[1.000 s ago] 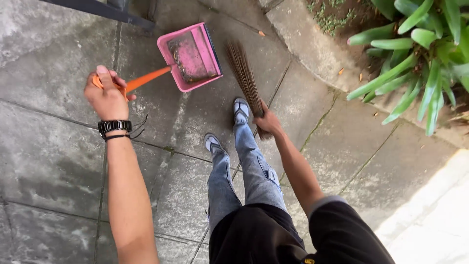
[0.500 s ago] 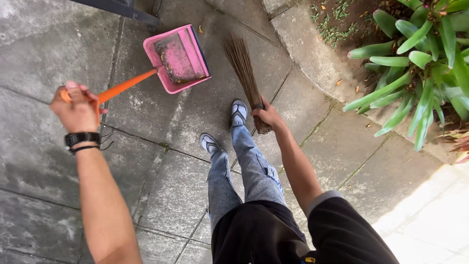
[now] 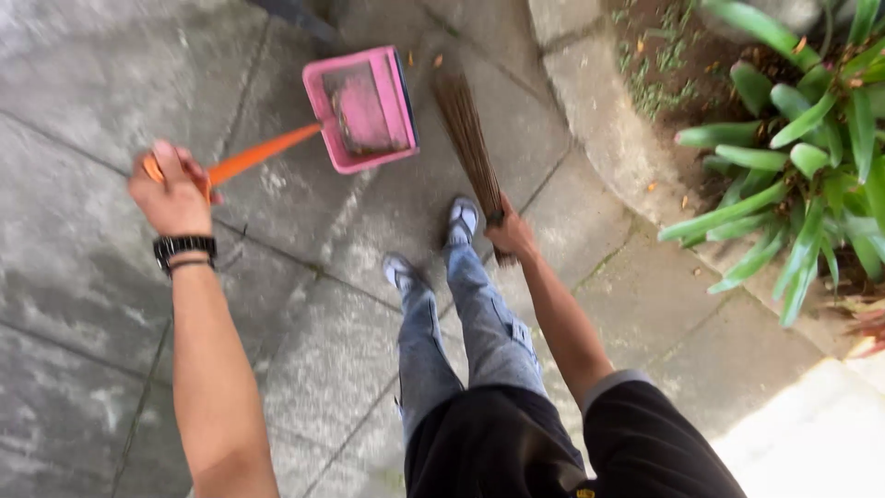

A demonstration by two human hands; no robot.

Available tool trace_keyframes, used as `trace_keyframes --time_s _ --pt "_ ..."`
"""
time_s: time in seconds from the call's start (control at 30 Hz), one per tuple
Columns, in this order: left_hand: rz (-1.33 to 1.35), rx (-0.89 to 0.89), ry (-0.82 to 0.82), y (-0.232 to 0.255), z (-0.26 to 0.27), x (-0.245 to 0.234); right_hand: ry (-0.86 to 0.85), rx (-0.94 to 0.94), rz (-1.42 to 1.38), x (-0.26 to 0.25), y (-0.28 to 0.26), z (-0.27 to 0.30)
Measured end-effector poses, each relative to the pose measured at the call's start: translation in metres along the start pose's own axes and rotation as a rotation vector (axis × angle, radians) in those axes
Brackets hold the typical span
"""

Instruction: Sweeping an outdoor concrete area to collect leaves and debris into a dustpan.

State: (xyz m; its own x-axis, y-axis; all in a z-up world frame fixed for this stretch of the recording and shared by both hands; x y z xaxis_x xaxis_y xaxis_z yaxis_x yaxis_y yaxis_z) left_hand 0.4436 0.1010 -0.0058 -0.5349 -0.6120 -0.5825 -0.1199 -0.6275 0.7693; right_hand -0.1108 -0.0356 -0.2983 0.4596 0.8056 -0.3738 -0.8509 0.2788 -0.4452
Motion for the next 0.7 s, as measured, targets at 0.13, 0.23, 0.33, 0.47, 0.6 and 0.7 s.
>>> trace_keyframes --time_s 0.13,0.23,0.33,0.47,0.6,0.7 --pt "0.049 -0.101 0.004 -0.029 0.009 -0.031 0.04 -0.038 0.07 -0.031 -0.011 -0.005" --pt "0.041 -0.125 0.048 -0.037 0.013 -0.05 0.108 -0.069 0.061 -0.062 -0.023 -0.048" --pt "0.087 -0.134 0.076 -0.058 0.015 -0.053 0.152 -0.061 -0.012 -0.046 -0.008 -0.128" --pt "0.106 -0.223 0.165 -0.069 0.018 -0.044 0.078 -0.088 0.237 0.063 0.062 -0.229" --pt "0.071 -0.203 0.164 -0.052 0.01 -0.042 -0.155 -0.066 0.254 0.057 -0.05 -0.056" --pt "0.058 -0.21 0.182 -0.06 0.006 -0.045 -0.17 -0.215 0.168 0.045 -0.044 -0.008"
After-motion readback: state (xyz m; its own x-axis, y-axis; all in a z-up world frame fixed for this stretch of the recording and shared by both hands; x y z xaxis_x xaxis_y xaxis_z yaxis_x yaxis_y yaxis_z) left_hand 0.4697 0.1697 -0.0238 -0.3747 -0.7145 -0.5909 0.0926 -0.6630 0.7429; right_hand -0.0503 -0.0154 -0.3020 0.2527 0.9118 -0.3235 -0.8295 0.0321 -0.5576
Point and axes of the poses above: each hand's wrist, its own z-axis away from the middle knuckle, its own x-axis out of the palm, y = z × x, the point moved 9 cm from there along -z, towards the middle knuckle, and after that the axes turned 14 degrees about -z, right-handed, at the moved point
